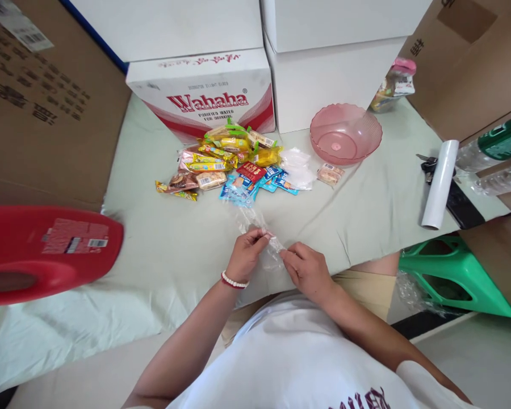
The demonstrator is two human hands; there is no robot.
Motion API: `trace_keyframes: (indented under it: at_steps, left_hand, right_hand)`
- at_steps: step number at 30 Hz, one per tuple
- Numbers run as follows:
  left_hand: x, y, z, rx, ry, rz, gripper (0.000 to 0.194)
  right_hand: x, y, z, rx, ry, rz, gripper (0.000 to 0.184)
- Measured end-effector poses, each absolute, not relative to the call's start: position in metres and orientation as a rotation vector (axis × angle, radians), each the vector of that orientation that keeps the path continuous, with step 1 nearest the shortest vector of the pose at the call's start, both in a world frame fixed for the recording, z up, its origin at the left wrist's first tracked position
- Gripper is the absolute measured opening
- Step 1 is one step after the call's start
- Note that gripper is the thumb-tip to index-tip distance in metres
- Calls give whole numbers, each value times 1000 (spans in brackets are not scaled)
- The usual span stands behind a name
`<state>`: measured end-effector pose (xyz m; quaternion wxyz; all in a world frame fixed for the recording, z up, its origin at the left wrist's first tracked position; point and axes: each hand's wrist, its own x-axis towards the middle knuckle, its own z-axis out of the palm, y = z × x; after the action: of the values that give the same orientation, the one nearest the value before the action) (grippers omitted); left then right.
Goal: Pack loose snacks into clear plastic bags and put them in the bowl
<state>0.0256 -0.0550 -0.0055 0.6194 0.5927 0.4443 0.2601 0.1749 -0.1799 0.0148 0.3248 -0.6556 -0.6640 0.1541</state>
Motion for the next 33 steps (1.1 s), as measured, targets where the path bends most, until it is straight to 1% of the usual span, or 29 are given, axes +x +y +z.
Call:
trace_keyframes:
  at_steps: [6, 12, 19, 23, 28, 33]
  left_hand:
    - [22, -55, -6, 1293, 1016, 623, 19]
    - [23, -56, 1, 1316, 989, 622, 25]
    - [20, -55, -8, 1311, 913, 638, 18]
    - [19, -54, -9, 1339, 898, 643, 15]
    - [16, -53, -5, 1407, 875, 644, 16]
    - [16, -53, -6, 1446, 876, 634, 15]
  right_hand:
    - [177, -181, 12, -1687, -1703, 354, 25]
    - [174, -182, 12, -1692, -1773, 326, 26]
    - [173, -180, 10, -1756, -1781, 393, 30]
    - [171, -180, 11, -1717, -1734, 426, 29]
    - [177, -174, 25, -1611, -1468, 615, 20]
    - [195, -147, 32, -1727, -1050, 776, 33]
